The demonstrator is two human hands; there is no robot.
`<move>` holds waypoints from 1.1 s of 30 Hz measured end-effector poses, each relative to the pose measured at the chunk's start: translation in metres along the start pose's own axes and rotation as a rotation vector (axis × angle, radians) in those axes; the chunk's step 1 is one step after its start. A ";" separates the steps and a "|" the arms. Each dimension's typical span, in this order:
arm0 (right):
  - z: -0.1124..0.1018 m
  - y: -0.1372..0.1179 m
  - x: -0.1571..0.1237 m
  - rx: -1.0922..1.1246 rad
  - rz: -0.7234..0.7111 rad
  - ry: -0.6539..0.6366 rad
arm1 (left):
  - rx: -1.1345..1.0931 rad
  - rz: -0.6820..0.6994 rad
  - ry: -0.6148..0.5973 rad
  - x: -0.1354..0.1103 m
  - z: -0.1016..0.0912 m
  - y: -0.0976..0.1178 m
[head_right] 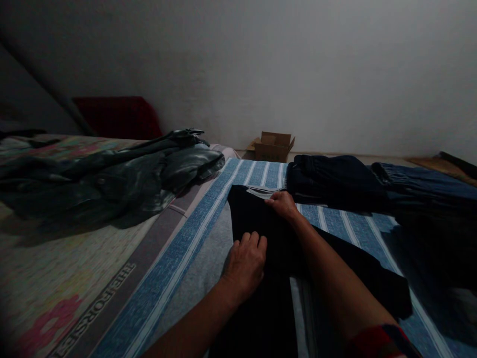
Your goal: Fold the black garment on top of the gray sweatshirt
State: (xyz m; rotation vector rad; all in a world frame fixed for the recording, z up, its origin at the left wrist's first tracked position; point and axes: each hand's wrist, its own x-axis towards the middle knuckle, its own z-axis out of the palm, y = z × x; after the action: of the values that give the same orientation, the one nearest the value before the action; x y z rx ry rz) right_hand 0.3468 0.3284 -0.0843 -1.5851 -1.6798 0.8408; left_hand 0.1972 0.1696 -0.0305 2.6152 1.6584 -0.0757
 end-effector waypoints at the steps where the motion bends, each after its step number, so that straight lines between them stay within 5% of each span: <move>1: 0.000 0.000 0.000 -0.001 -0.002 -0.003 | -0.001 0.001 0.016 0.000 0.001 -0.001; 13: -0.001 0.002 0.001 -0.001 0.011 -0.036 | -0.038 0.110 0.038 0.015 -0.003 -0.033; 33: 0.001 0.006 0.002 -0.067 -0.017 -0.017 | -0.022 0.062 0.156 0.026 0.019 -0.023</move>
State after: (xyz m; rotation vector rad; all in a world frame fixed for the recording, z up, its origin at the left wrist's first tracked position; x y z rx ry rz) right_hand 0.3490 0.3306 -0.0896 -1.6102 -1.7481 0.7990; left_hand 0.1868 0.2019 -0.0510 2.7164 1.6090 0.1510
